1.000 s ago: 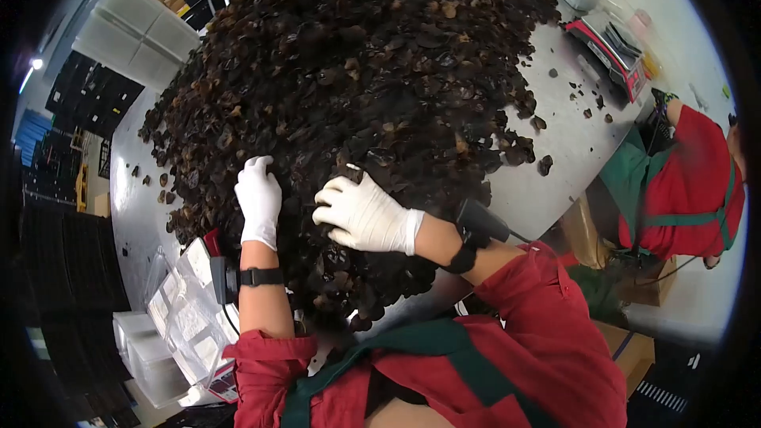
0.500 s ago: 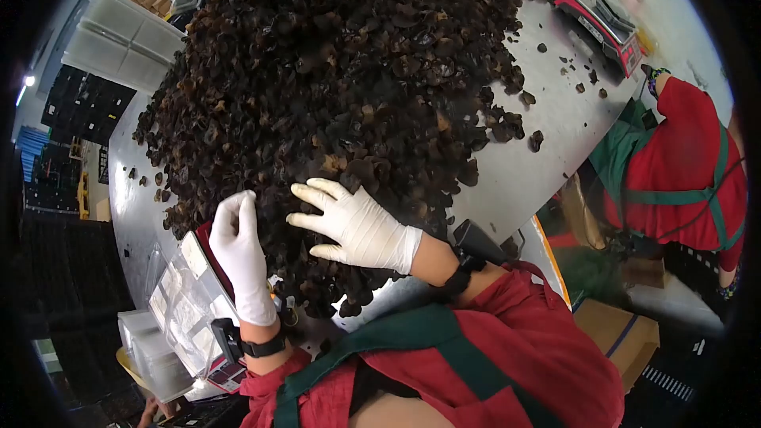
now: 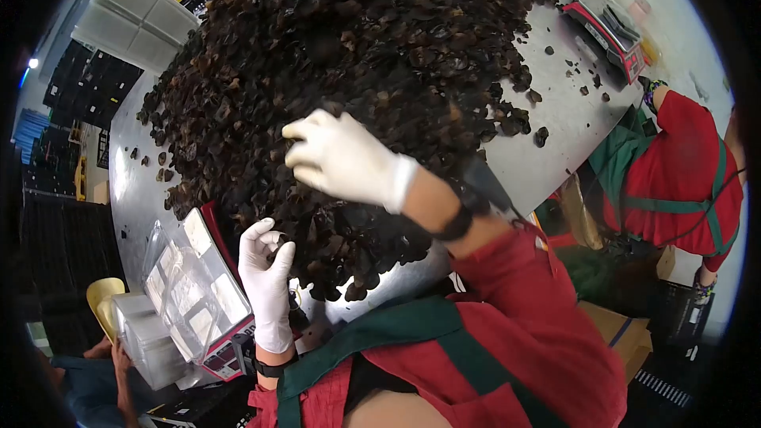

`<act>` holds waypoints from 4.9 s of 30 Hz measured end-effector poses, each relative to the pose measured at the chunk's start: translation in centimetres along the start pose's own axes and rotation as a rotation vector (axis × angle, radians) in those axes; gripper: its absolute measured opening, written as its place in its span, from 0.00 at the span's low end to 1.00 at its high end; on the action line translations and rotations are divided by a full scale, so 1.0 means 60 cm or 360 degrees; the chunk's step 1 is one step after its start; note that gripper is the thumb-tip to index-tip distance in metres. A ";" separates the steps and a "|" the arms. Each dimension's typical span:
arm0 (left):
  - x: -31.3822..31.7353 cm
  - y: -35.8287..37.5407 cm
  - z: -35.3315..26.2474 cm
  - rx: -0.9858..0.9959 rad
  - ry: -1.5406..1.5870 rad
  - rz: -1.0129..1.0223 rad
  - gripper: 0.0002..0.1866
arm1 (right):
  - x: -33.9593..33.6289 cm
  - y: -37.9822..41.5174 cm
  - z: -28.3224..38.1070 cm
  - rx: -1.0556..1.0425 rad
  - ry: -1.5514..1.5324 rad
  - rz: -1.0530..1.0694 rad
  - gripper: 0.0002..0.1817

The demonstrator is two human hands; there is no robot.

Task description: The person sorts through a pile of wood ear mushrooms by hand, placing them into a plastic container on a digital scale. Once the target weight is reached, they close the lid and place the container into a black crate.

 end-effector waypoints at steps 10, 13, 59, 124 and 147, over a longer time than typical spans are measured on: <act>-0.019 0.007 0.028 -0.0034 -0.0068 0.0055 0.24 | 0.225 -0.119 -0.204 0.0513 0.0642 0.1008 0.15; -0.023 0.001 0.033 -0.0043 -0.0012 0.0055 0.23 | 0.183 -0.127 -0.180 0.0606 0.0282 0.0751 0.08; 0.075 0.097 -0.031 0.0081 0.0195 0.0456 0.24 | -0.068 0.166 0.134 0.0486 -0.0838 -0.0025 0.08; 0.033 0.075 -0.001 0.0840 -0.1209 0.0206 0.35 | -0.198 0.155 -0.011 0.0718 -0.0069 0.0199 0.27; -0.055 0.052 0.031 0.0075 0.0621 -0.0125 0.42 | 0.198 -0.150 0.177 0.0392 -0.2160 0.1441 0.47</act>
Point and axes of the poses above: each hand's wrist, its own y-axis away from the middle knuckle, its own x-axis out of the palm, z = x × y, the point moved 8 cm from there along -y, towards the middle knuckle, and after that the axes turned 7 degrees about -z, right-handed, at the moved point
